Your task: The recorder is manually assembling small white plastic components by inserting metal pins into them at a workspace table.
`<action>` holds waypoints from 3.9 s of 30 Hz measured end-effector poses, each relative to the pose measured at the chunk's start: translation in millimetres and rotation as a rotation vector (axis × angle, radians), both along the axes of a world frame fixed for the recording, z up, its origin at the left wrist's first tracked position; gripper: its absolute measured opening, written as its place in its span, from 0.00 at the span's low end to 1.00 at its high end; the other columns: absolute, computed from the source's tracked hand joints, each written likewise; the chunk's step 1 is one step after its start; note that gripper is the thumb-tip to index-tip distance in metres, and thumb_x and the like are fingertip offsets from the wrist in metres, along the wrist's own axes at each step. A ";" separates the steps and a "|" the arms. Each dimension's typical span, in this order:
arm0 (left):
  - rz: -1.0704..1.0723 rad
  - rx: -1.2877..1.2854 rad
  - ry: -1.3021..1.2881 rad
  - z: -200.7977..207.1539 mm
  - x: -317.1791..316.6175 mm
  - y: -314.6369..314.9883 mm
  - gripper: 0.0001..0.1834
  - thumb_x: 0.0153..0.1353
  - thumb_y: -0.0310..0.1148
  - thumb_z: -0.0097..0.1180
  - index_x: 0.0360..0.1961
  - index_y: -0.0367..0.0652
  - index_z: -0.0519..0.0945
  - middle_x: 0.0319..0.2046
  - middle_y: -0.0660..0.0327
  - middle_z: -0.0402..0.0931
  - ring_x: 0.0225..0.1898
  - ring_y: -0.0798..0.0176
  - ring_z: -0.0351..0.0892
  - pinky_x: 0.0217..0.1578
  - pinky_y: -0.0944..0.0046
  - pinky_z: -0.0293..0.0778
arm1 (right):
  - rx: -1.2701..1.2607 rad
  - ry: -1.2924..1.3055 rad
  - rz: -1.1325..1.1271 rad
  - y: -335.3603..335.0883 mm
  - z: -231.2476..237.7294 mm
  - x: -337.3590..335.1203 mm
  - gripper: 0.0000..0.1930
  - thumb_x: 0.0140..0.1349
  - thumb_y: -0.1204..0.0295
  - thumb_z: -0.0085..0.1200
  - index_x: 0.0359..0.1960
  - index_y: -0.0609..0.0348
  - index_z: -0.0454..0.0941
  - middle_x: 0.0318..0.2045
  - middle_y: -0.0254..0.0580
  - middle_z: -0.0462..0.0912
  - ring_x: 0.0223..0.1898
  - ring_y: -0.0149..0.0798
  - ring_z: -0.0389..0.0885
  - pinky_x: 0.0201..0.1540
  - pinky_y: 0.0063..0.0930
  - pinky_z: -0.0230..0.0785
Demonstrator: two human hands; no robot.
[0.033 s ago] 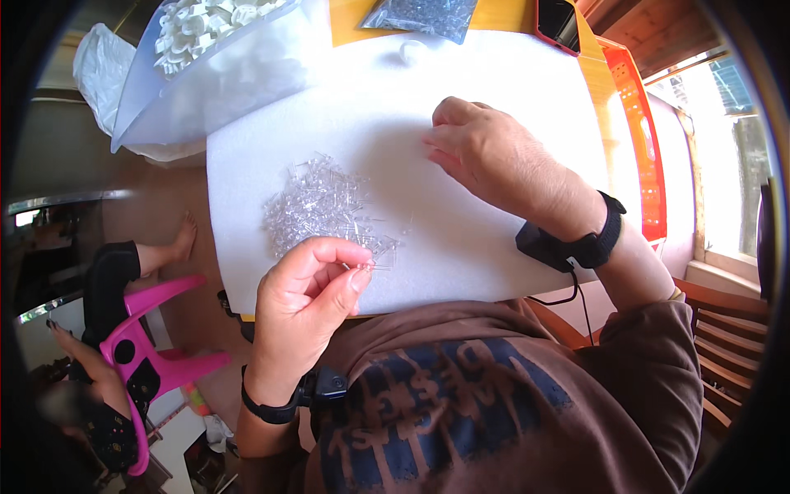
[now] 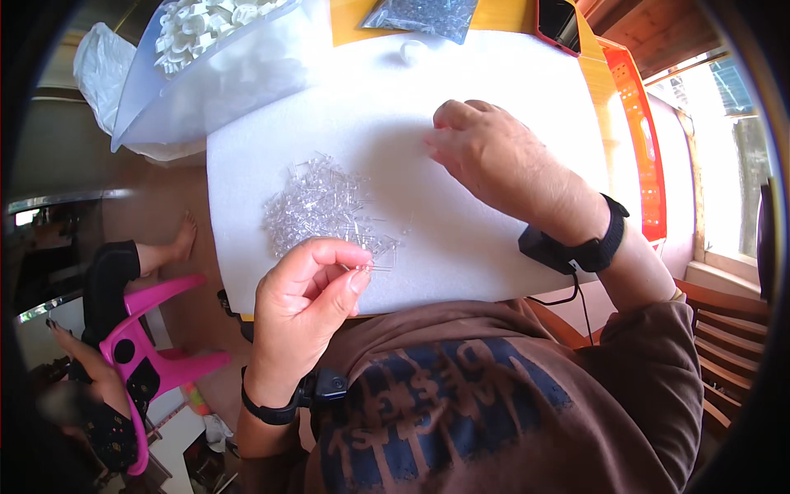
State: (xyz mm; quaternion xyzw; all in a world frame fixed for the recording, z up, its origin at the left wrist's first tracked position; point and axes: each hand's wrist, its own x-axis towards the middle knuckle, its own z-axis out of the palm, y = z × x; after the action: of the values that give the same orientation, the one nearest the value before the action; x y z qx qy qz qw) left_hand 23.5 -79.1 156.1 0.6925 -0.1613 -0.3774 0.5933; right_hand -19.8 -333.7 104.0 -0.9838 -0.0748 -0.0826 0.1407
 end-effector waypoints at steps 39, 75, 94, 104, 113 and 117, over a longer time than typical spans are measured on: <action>0.063 -0.024 -1.039 8.4 -6.1 -20.7 0.09 0.53 0.21 0.61 0.36 0.37 0.79 0.28 0.57 0.78 0.24 0.65 0.75 0.25 0.69 0.71 | 2.332 0.787 0.183 44.7 14.2 -16.4 0.17 0.66 0.73 0.51 0.55 0.64 0.71 0.41 0.36 0.78 0.32 0.27 0.79 0.31 0.17 0.70; -0.030 -0.017 -1.132 5.3 -5.3 -16.5 0.13 0.48 0.21 0.64 0.37 0.41 0.80 0.30 0.60 0.77 0.25 0.62 0.72 0.25 0.65 0.69 | 2.195 0.920 0.210 47.2 7.8 -15.7 0.22 0.67 0.59 0.50 0.53 0.66 0.73 0.33 0.37 0.81 0.26 0.25 0.80 0.30 0.13 0.72; -0.067 0.065 -1.264 1.3 -9.1 -13.3 0.16 0.46 0.22 0.66 0.39 0.41 0.80 0.31 0.61 0.76 0.27 0.62 0.72 0.28 0.63 0.68 | 2.005 0.579 0.132 49.4 9.9 -16.4 0.16 0.63 0.66 0.57 0.50 0.59 0.77 0.36 0.31 0.81 0.31 0.22 0.76 0.33 0.16 0.70; -0.028 0.095 -1.225 1.2 -11.3 -13.2 0.15 0.45 0.20 0.66 0.37 0.40 0.80 0.30 0.61 0.75 0.27 0.60 0.73 0.28 0.63 0.70 | 1.992 0.570 0.121 51.9 9.4 -16.8 0.16 0.64 0.64 0.56 0.50 0.58 0.76 0.36 0.30 0.80 0.31 0.22 0.76 0.33 0.15 0.69; -0.023 0.141 -1.166 -1.4 -13.9 -13.5 0.14 0.46 0.19 0.64 0.37 0.39 0.80 0.29 0.60 0.75 0.27 0.60 0.74 0.27 0.63 0.70 | 1.936 0.666 0.090 52.6 8.0 -16.2 0.19 0.65 0.60 0.54 0.50 0.62 0.76 0.35 0.32 0.80 0.30 0.23 0.76 0.34 0.16 0.69; -0.009 0.166 -1.179 -3.7 -13.6 -15.9 0.13 0.47 0.20 0.64 0.36 0.39 0.79 0.29 0.60 0.75 0.26 0.60 0.73 0.26 0.64 0.70 | 1.938 0.666 0.096 54.5 6.1 -17.0 0.19 0.65 0.60 0.54 0.50 0.62 0.76 0.35 0.32 0.80 0.30 0.23 0.76 0.33 0.16 0.69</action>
State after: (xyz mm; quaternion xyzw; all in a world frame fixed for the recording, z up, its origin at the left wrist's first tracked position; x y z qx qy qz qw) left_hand 9.8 -95.0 152.4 0.8286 -0.4365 0.0571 0.3458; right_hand -36.8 -279.2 110.2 -0.4164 0.0275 0.1755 0.8917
